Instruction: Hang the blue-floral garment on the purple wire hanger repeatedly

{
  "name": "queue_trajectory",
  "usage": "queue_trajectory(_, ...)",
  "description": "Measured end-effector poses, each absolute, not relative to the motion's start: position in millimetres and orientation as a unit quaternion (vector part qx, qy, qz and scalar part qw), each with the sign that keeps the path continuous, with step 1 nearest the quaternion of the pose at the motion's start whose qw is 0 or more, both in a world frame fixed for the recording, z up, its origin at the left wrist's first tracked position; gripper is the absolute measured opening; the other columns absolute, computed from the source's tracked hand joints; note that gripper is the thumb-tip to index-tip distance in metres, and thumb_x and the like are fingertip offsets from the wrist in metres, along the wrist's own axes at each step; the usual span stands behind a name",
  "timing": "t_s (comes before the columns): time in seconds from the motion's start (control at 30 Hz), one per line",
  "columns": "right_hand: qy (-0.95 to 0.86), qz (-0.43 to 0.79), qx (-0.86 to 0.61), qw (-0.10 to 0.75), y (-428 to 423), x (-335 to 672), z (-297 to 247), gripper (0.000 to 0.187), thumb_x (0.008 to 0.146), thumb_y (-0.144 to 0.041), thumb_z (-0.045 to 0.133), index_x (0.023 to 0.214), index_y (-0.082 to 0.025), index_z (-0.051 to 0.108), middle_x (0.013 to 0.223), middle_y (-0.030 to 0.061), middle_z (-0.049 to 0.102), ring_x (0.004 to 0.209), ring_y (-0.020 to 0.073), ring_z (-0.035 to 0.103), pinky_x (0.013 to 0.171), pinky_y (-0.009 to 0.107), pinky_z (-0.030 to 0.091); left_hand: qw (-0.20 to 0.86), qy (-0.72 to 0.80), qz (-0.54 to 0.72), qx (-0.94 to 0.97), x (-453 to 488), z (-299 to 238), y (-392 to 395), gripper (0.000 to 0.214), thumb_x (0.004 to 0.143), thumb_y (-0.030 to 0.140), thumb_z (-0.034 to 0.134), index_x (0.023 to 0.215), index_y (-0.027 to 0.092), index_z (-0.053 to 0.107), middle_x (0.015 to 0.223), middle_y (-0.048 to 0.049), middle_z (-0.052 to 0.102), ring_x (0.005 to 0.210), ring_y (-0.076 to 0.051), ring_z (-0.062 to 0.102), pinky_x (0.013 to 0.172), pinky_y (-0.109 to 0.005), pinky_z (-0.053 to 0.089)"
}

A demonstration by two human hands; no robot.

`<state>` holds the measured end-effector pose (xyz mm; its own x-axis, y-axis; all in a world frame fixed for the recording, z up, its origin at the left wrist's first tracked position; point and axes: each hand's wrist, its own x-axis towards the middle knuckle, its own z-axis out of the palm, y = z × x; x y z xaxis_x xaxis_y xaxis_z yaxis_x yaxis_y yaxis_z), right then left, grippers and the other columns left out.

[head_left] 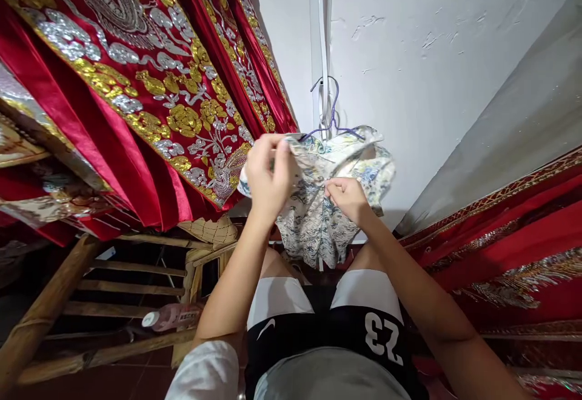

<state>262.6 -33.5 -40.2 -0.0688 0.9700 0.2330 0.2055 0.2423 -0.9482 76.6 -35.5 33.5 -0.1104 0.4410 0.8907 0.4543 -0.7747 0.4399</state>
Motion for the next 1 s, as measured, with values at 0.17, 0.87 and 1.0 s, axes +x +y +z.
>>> queue_trajectory(0.17, -0.603, 0.429, -0.459, 0.493, -65, 269, -55, 0.03, 0.085, -0.032, 0.057, 0.057, -0.02, 0.055, 0.044, -0.0047, 0.044, 0.044, 0.011, 0.04, 0.049, 0.027, 0.031, -0.293, -0.324, -0.814, -0.382, 27, 2, -11, 0.023, 0.099, 0.022, 0.055, 0.077, 0.019, 0.059, 0.072, 0.0, 0.061, 0.072, -0.013, 0.061, 0.073, -0.026, 0.05)
queue_trajectory(0.87, -0.692, 0.428, -0.496, 0.302, -137, 323, -107, 0.06, 0.106, -0.052, 0.034, 0.073, -0.016, 0.069, 0.058, 0.0043, 0.065, 0.049, 0.0143, 0.055, 0.051, 0.026, 0.045, -0.53, -0.341, -0.585, -0.51, 155, -116, -111, 0.036, 0.097, 0.054, 0.057, 0.087, 0.019, 0.06, 0.085, -0.0028, 0.057, 0.081, -0.017, 0.054, 0.078, -0.029, 0.047)
queue_trajectory(1.0, -0.79, 0.045, -0.495, 0.359, -121, 302, -118, 0.057, 0.108, -0.038, 0.028, 0.067, -0.02, 0.063, 0.049, -0.004, 0.051, 0.047, 0.0132, 0.048, 0.041, 0.024, 0.046, -0.471, -0.259, -0.534, -0.653, 161, -84, -139, 0.031, 0.104, 0.041, 0.05, 0.087, 0.019, 0.063, 0.099, -0.0084, 0.062, 0.098, -0.022, 0.059, 0.093, -0.035, 0.048)
